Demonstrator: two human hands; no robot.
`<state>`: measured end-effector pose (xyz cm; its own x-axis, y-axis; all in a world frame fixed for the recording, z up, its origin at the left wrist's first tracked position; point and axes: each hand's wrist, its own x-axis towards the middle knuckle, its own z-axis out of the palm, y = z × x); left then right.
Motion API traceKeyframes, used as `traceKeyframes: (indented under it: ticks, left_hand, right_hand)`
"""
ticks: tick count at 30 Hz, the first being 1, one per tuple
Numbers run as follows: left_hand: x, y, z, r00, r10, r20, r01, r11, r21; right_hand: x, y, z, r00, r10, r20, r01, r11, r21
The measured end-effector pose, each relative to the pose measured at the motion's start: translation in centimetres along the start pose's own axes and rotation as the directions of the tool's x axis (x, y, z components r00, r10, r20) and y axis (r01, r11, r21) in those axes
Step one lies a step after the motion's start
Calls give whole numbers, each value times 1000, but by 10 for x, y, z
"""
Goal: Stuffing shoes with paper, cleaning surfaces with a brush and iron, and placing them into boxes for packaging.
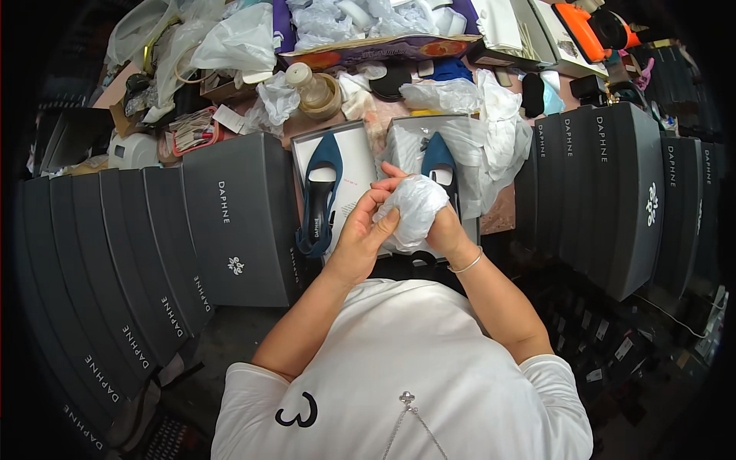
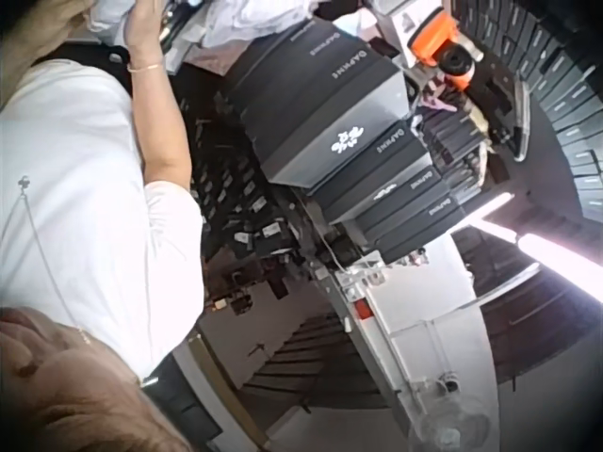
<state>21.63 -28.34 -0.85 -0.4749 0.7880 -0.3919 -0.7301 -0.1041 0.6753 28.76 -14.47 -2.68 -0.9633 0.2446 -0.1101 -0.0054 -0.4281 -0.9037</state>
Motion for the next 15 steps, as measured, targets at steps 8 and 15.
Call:
traceKeyframes:
  ticks: [8, 15]
  left_hand:
    - [-3, -10, -41, 936, 157, -314, -168, 986, -9]
    - [-3, -20, -3, 979, 21, -200, -24, 1000, -12]
  right_hand:
    - [-27, -10, -7, 987, 102, -124, -158, 747, -646]
    - [-50, -7, 25, 963, -247, -109, 77, 637, -767]
